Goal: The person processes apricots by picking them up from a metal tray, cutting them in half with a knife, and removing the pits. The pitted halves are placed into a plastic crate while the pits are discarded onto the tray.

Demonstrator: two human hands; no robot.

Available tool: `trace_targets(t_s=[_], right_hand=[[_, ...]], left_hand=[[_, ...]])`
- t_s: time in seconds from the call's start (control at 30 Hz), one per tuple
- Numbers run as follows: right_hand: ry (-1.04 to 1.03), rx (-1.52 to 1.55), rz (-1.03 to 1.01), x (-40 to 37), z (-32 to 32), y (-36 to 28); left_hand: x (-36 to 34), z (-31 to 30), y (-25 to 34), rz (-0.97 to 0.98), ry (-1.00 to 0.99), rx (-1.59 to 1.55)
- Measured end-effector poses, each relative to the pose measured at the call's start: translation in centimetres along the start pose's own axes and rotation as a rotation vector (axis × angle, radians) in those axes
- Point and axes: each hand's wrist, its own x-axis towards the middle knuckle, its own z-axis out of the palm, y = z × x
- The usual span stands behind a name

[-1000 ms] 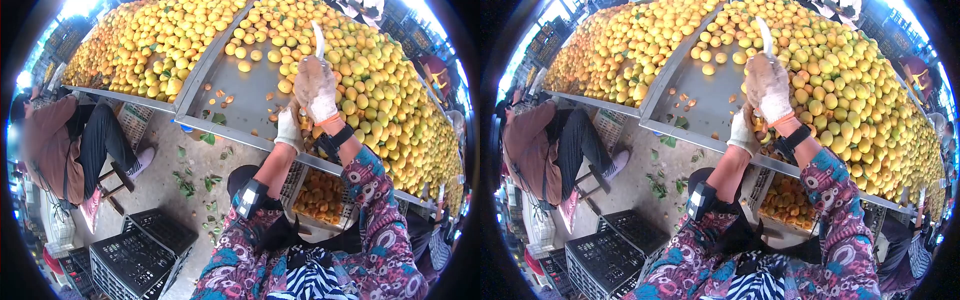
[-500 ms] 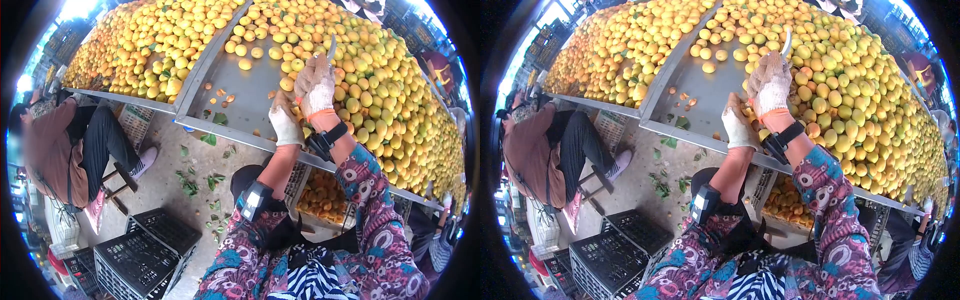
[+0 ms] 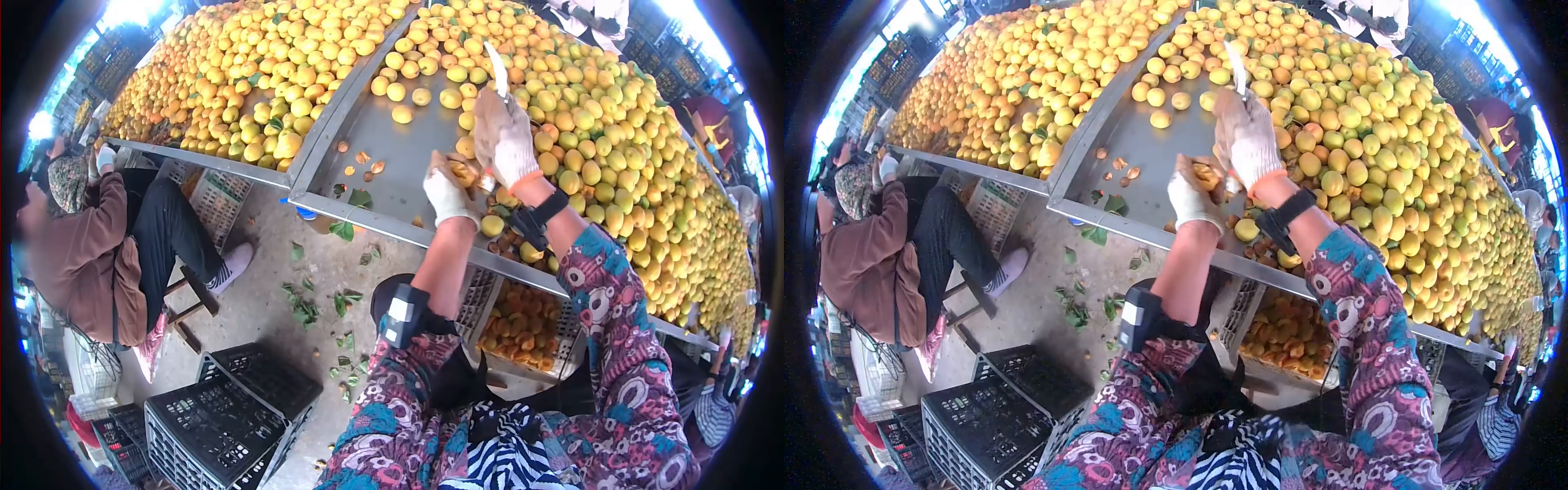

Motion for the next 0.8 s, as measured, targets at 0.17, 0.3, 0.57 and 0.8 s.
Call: trace_targets(t_s=[0.17, 0.3, 0.57, 0.8], right_hand=[[0.007, -0.373, 0.034, -1.4, -3.3, -1.4], [-0.087, -0.673, 0.052, -3.8, -4.5, -3.1], [0.129, -0.259, 0.136, -8.5, -10.5, -9.0], [0.199, -0.241, 0.127, -14.3, -13.3, -11.3]], left_hand=[[-0.7, 0.7, 1.1, 0.183, -0.109, 0.172], [-0.5, 0.9, 0.6, 0.327, -0.063, 0.236], [-7.6, -1.4, -6.5, 0.519, -0.813, 0.767], [-6.2, 0.3, -0.9, 0.563, -0.417, 1.889]])
